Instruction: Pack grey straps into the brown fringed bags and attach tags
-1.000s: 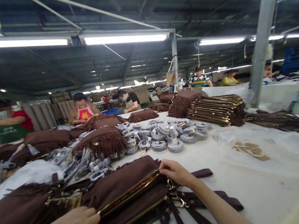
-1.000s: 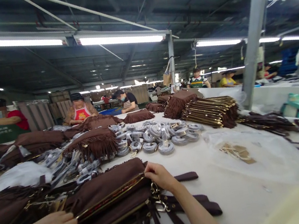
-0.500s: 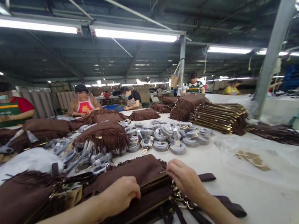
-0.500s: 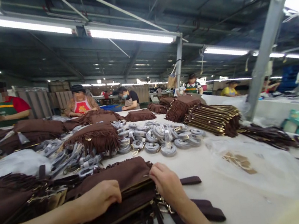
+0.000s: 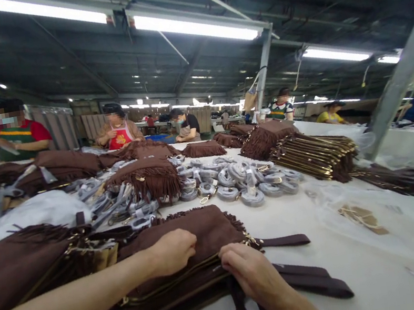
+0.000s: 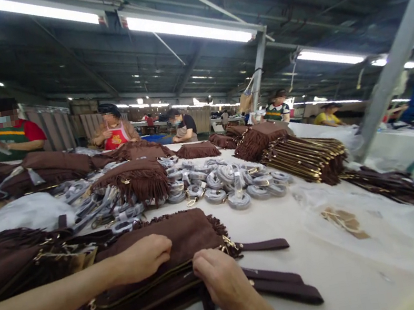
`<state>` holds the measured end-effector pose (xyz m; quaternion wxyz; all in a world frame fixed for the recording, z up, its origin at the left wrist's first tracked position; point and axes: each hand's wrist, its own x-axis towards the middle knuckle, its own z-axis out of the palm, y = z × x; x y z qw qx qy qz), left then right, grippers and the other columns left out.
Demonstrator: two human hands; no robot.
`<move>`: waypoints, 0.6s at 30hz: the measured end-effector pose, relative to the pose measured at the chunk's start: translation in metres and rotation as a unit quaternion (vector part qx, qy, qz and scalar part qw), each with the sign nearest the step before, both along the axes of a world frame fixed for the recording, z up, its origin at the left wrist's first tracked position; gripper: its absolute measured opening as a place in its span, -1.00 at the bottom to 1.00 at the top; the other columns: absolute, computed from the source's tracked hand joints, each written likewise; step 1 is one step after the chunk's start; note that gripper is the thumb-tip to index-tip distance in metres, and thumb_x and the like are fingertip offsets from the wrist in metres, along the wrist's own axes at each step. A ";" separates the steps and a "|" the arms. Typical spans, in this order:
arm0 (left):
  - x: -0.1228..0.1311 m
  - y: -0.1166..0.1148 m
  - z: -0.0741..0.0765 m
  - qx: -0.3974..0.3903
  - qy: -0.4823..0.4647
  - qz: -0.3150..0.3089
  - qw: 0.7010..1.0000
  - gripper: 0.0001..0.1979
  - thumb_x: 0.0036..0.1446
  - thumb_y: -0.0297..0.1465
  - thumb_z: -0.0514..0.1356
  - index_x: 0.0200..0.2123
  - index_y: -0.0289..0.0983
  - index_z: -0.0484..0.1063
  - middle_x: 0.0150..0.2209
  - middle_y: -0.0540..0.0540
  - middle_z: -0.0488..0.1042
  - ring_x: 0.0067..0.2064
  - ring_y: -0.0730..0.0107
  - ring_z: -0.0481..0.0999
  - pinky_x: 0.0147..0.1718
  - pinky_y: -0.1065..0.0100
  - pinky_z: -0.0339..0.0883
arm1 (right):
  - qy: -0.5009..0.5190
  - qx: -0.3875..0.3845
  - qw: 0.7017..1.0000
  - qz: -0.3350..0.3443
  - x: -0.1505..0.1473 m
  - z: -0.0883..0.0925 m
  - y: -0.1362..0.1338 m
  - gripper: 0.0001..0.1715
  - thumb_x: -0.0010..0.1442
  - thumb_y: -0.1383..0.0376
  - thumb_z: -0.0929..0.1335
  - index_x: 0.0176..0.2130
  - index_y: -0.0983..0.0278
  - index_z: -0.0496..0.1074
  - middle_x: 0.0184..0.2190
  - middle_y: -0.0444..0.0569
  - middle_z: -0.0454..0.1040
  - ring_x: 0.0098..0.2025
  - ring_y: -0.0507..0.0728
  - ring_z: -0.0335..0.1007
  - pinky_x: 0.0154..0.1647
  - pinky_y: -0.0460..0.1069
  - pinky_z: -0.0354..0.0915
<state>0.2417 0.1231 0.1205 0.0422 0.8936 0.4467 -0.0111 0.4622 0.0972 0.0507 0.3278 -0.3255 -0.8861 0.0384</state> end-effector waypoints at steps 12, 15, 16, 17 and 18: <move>-0.004 0.006 0.017 0.058 -0.001 0.011 0.998 -0.82 0.24 -0.44 0.00 -0.34 -0.25 0.38 -0.27 -0.11 0.54 -0.22 0.24 0.52 -0.23 0.32 0.35 | 0.030 -0.163 0.986 0.036 0.001 0.016 -0.002 -0.79 0.26 0.47 0.20 -0.28 0.19 0.32 0.23 0.02 0.30 0.26 0.16 0.17 0.24 0.13 0.16; -0.011 0.020 0.041 0.087 -0.020 0.047 0.995 -0.81 0.25 -0.44 -0.02 -0.35 -0.25 0.36 -0.28 -0.12 0.52 -0.21 0.23 0.49 -0.20 0.30 0.33 | 0.008 -0.147 0.988 0.054 0.006 0.012 -0.005 -0.76 0.25 0.49 0.20 -0.27 0.19 0.34 0.19 0.01 0.36 0.27 0.17 0.15 0.27 0.15 0.13; -0.013 0.022 0.047 0.098 -0.019 0.054 0.994 -0.81 0.24 -0.44 -0.02 -0.35 -0.25 0.36 -0.29 -0.12 0.51 -0.21 0.23 0.49 -0.20 0.30 0.32 | 0.004 -0.145 0.988 0.054 0.007 0.009 -0.006 -0.76 0.24 0.49 0.20 -0.27 0.18 0.34 0.15 0.02 0.39 0.24 0.17 0.20 0.25 0.14 0.16; -0.015 0.024 0.050 0.104 -0.013 0.055 0.993 -0.81 0.24 -0.44 -0.02 -0.35 -0.25 0.36 -0.29 -0.12 0.51 -0.21 0.23 0.48 -0.20 0.30 0.32 | 0.003 -0.144 0.988 0.049 0.008 0.005 -0.006 -0.76 0.23 0.49 0.20 -0.26 0.18 0.33 0.13 0.03 0.41 0.20 0.17 0.26 0.21 0.13 0.20; -0.017 0.024 0.052 0.108 -0.007 0.054 0.993 -0.82 0.25 -0.44 -0.02 -0.34 -0.25 0.35 -0.29 -0.11 0.50 -0.21 0.24 0.48 -0.20 0.31 0.32 | 0.005 -0.146 0.989 0.038 0.008 0.002 -0.006 -0.77 0.24 0.48 0.20 -0.26 0.18 0.33 0.14 0.04 0.40 0.16 0.18 0.30 0.17 0.11 0.23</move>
